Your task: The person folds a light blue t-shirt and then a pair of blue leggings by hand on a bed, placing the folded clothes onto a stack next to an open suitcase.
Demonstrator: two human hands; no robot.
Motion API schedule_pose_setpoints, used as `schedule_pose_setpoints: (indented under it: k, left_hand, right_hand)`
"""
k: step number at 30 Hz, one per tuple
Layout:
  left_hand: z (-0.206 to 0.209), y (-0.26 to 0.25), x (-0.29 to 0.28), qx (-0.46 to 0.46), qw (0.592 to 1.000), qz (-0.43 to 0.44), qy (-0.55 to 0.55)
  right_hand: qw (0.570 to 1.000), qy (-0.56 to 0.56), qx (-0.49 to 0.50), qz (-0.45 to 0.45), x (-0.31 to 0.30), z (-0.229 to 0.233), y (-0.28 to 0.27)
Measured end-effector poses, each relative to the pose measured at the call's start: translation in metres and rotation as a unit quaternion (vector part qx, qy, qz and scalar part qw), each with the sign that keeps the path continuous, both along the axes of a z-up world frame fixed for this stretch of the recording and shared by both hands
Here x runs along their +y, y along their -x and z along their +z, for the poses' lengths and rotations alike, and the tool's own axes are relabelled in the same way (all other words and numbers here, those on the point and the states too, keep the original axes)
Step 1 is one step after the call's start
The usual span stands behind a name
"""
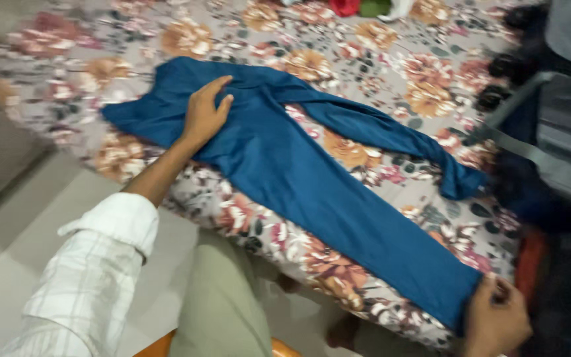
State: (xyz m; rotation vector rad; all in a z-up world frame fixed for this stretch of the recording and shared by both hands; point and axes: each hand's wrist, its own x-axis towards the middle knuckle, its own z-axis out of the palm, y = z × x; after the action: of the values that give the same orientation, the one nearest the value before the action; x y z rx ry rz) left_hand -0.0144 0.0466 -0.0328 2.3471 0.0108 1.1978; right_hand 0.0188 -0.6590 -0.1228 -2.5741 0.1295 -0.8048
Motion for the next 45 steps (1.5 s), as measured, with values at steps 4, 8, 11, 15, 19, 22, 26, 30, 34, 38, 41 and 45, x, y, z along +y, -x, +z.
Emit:
schedule_pose_setpoints:
  k: [4, 8, 11, 15, 19, 22, 26, 30, 34, 38, 41, 45]
  left_hand:
    - [0.017, 0.091, 0.053, -0.009, 0.980, 0.195, 0.032]
    - [-0.011, 0.159, 0.116, 0.042, 0.938, 0.343, 0.015]
    - [-0.040, 0.172, 0.162, 0.113, 0.936, 0.319, 0.092]
    - [-0.059, 0.159, 0.178, 0.147, 0.918, 0.184, 0.319]
    - [-0.061, 0.146, 0.180, 0.085, 0.918, 0.187, 0.340]
    - [-0.060, 0.145, 0.182, 0.106, 0.911, 0.241, 0.317]
    - [-0.052, 0.138, 0.190, 0.012, 0.922, 0.198, 0.332]
    - [-0.033, 0.138, 0.216, -0.033, 0.871, 0.140, 0.469]
    - [-0.019, 0.142, 0.236, -0.022, 0.806, 0.109, 0.582]
    - [-0.029, 0.143, 0.245, -0.009, 0.796, 0.094, 0.597]
    - [-0.037, 0.137, 0.250, -0.044, 0.808, 0.054, 0.585]
    - [-0.056, 0.149, 0.246, -0.033, 0.827, 0.136, 0.545]
  right_hand:
    - [0.996, -0.066, -0.002, 0.064, -0.028, -0.032, -0.016]
    - [0.992, -0.103, 0.030, 0.067, -0.034, -0.039, -0.051]
    - [0.992, -0.106, 0.041, 0.048, -0.024, -0.033, -0.053]
    - [0.993, -0.100, 0.049, 0.042, -0.025, -0.027, -0.028]
    - [0.993, -0.079, 0.049, 0.074, -0.026, -0.031, -0.004]
    - [0.996, -0.038, 0.041, 0.069, -0.034, -0.036, 0.010]
    - [0.988, 0.142, 0.001, 0.058, -0.038, -0.036, 0.010]
    - [0.999, -0.039, 0.008, -0.027, -0.030, -0.041, 0.028]
    - [0.984, -0.176, 0.013, -0.009, -0.019, -0.009, 0.040]
    - [0.912, -0.398, 0.055, -0.075, -0.008, 0.016, 0.052]
    - [0.976, -0.215, -0.008, -0.039, -0.014, -0.002, 0.049]
    - [0.990, -0.011, 0.123, -0.062, -0.056, -0.022, 0.039]
